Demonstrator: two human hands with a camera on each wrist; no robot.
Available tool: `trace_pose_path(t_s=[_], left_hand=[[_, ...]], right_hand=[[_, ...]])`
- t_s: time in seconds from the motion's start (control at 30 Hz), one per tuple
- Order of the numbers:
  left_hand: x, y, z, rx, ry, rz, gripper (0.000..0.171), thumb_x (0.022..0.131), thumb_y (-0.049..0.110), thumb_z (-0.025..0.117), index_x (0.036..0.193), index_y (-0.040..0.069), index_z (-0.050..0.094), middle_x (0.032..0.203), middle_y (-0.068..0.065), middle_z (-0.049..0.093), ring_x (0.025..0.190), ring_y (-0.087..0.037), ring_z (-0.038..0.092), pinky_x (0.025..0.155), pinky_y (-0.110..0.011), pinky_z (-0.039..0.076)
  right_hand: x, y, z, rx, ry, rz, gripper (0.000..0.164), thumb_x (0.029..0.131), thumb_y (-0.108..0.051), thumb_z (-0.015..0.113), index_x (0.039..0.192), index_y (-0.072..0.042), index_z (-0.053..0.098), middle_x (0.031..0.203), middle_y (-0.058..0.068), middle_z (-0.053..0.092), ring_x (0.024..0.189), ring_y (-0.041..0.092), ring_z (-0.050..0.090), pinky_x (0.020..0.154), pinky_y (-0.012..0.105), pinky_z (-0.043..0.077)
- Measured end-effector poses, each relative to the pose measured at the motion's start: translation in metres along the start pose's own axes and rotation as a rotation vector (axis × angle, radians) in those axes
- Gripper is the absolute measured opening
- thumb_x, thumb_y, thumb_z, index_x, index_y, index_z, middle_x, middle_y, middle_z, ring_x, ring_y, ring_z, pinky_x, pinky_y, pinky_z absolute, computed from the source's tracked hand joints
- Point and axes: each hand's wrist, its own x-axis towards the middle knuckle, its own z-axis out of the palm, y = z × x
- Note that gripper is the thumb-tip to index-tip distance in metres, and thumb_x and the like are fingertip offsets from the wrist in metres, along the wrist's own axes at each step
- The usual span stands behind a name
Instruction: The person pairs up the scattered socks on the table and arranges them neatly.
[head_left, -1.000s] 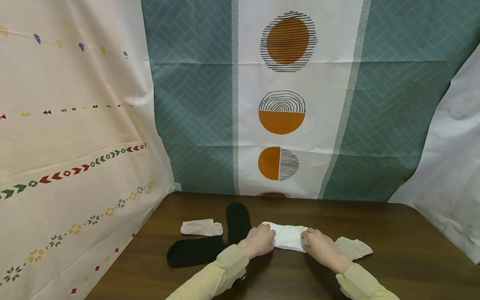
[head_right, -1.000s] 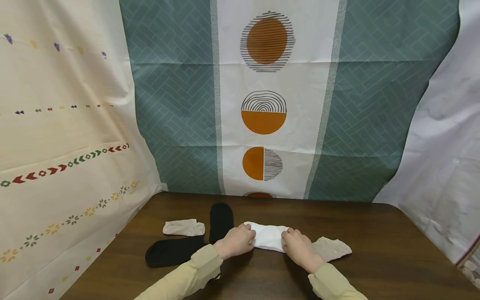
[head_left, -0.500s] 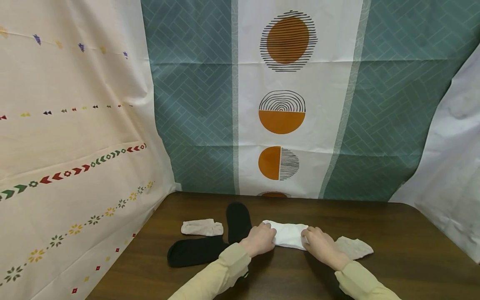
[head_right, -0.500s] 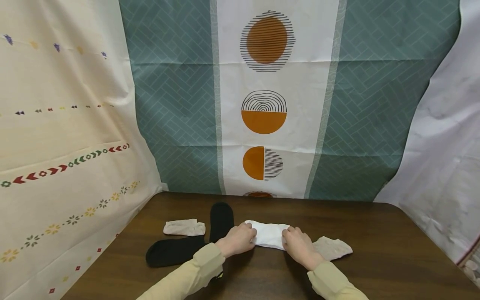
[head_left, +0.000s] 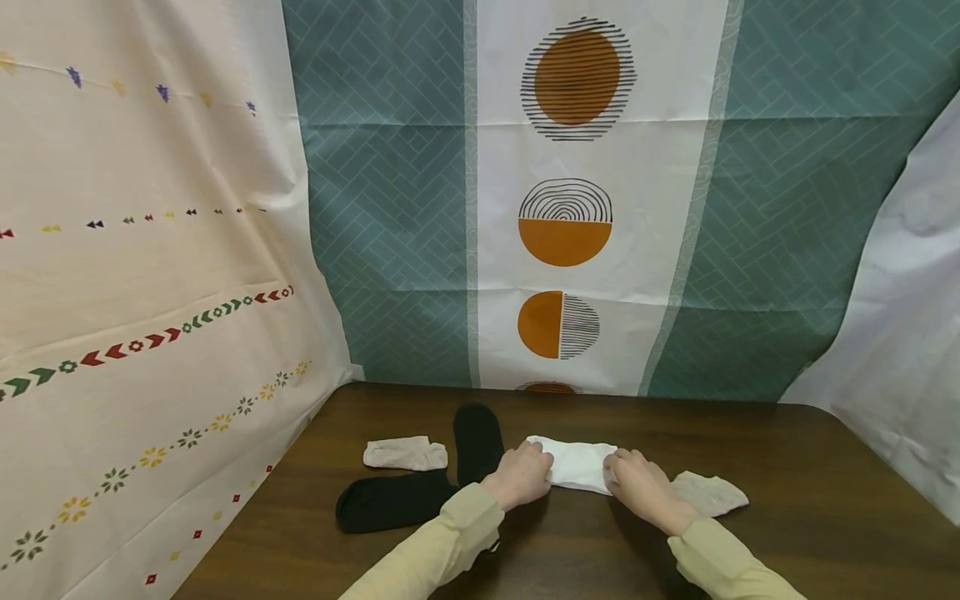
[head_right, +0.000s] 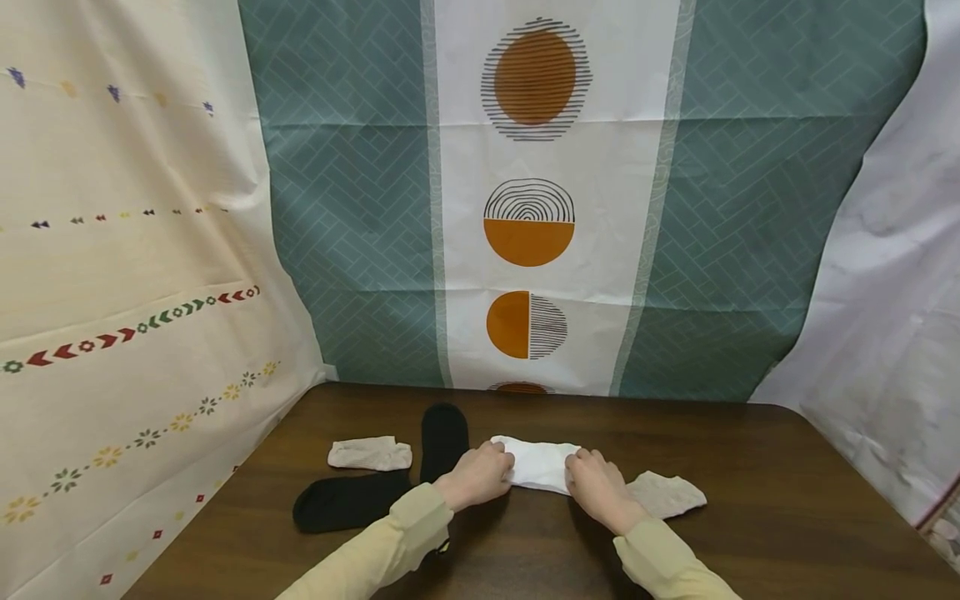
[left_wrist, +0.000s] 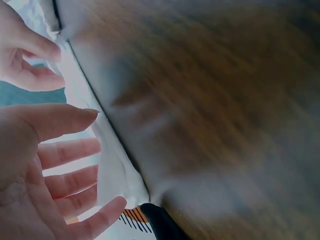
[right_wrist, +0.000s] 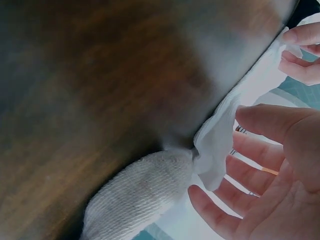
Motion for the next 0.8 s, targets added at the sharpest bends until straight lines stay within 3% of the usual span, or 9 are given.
trace_pose_path(t_s=[0.8], left_hand=[[0.0052,0.0036,0.0010,-0.002,-0.007,-0.061,0.016,0.074,0.022,0.068,0.081,0.008,0.064,0.073,-0.004,0.049,0.070,-0.017,0.048,0.049,-0.029,0.041]], right_hand=[[0.0067,0.0029,0.0025,-0.003,-0.003,-0.008,0.009,0.072,0.000,0.066,0.076,-0.005,0.061,0.073,0.006,0.053,0.065,0.025,0.051,0.049,0.035,0.041]])
